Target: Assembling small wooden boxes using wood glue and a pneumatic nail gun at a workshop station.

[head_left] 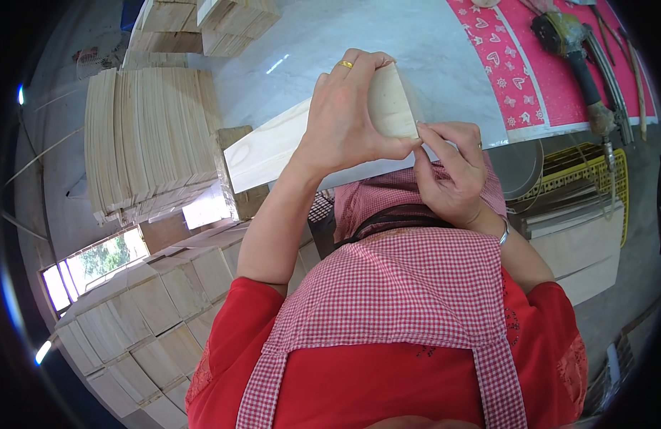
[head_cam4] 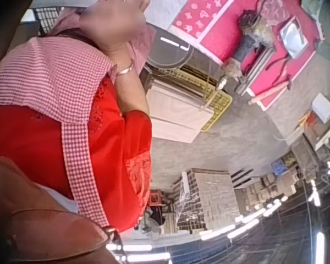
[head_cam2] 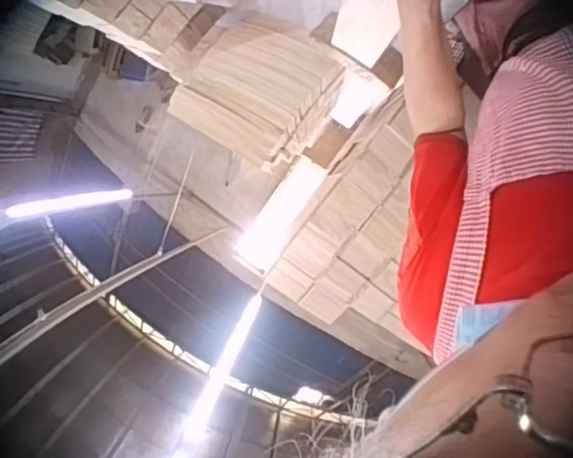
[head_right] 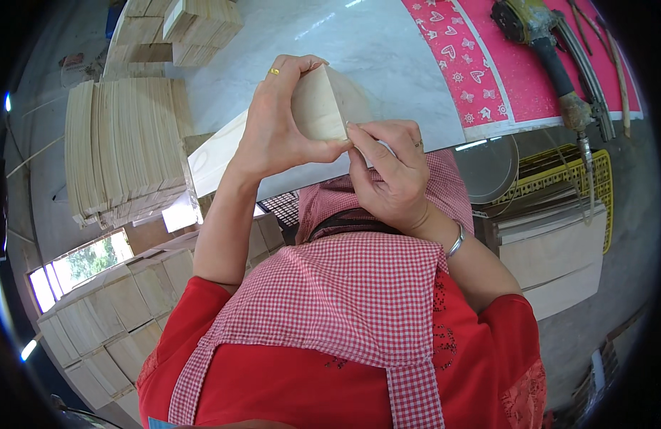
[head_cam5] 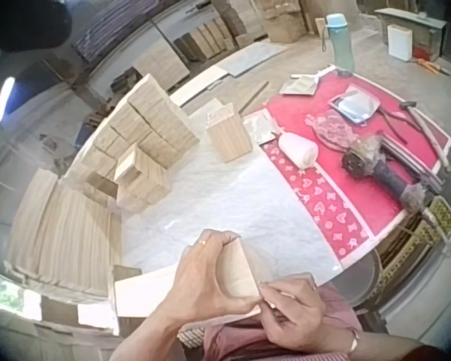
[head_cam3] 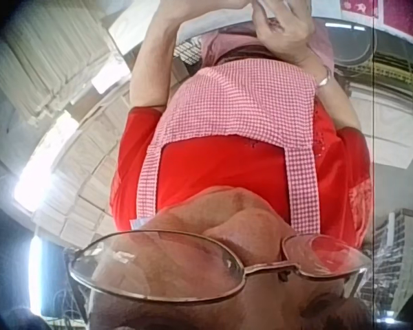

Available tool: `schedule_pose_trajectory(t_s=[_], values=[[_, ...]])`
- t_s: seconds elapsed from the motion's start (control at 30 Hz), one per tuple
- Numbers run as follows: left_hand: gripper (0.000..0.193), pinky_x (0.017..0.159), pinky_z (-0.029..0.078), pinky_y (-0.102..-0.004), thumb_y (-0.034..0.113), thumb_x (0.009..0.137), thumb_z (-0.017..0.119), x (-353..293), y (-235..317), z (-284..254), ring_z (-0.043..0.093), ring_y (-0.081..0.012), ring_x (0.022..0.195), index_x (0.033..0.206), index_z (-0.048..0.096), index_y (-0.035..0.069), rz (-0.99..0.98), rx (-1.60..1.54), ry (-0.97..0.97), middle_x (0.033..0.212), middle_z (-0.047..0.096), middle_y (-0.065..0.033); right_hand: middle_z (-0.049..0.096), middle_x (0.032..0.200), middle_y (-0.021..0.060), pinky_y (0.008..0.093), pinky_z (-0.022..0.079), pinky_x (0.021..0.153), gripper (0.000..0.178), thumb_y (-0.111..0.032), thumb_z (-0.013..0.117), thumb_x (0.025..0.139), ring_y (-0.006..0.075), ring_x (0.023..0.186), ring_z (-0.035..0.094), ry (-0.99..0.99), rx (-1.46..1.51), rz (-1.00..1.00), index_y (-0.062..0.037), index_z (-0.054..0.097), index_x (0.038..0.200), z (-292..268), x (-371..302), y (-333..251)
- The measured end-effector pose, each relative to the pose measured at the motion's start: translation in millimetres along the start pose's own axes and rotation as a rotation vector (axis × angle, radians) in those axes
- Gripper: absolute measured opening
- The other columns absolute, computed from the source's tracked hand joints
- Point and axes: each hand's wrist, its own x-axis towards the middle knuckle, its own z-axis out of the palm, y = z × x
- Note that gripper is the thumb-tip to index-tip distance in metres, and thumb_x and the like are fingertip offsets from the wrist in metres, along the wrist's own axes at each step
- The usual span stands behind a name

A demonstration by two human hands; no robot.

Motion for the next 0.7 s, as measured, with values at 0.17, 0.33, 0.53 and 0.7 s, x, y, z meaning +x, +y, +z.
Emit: schedule_pose_trajectory(t_s=[0.17, 0.33, 0.53, 0.7], values=[[0.081, 0.082, 0.051, -0.0408, 0.033, 0.051, 0.088, 2, 0, 1, 0.062, -0.0319, 0.094, 0.118, 0.056, 0.0, 0.006, -0.016, 0.002, 0.106, 0.059, -0.014, 0.064, 0.103, 0.0111, 0.0345, 0.048, 0.078, 0.048, 0.011, 0.07, 0.066, 0.0265, 0.089, 0.058, -0.02, 0.026, 0.035, 0.0006, 0.069, 0.112, -4, 1, -3], [0.081, 0.08, 0.05, -0.041, 0.035, 0.05, 0.087, 1, -1, 2, 0.062, -0.0324, 0.094, 0.118, 0.056, 0.002, 0.005, -0.018, 0.019, 0.107, 0.06, -0.014, 0.062, 0.109, 0.0161, 0.0388, 0.048, 0.085, 0.048, 0.003, 0.068, 0.073, 0.0321, 0.099, 0.058, -0.171, -0.037, 0.045, 0.0023, 0.063, 0.121, -27, 16, -2], [0.082, 0.081, 0.042, -0.0403, 0.039, 0.049, 0.086, -5, 0, 3, 0.06, -0.0297, 0.1, 0.117, 0.058, 0.005, -0.036, -0.005, 0.077, 0.107, 0.06, -0.0117, 0.057, 0.121, 0.0238, 0.0464, 0.044, 0.098, 0.055, -0.026, 0.075, 0.086, 0.0388, 0.113, 0.055, -0.157, -0.942, 0.04, 0.0005, 0.056, 0.13, -140, 84, 65], [0.081, 0.084, 0.043, -0.0408, 0.042, 0.052, 0.084, -5, 0, 6, 0.059, -0.0302, 0.103, 0.119, 0.057, 0.005, -0.026, 0.0, 0.081, 0.11, 0.06, -0.0124, 0.058, 0.124, 0.0291, 0.0477, 0.047, 0.095, 0.065, -0.028, 0.075, 0.085, 0.0434, 0.114, 0.057, -0.49, -1.246, 0.295, -0.0007, 0.048, 0.137, -209, 96, 117]])
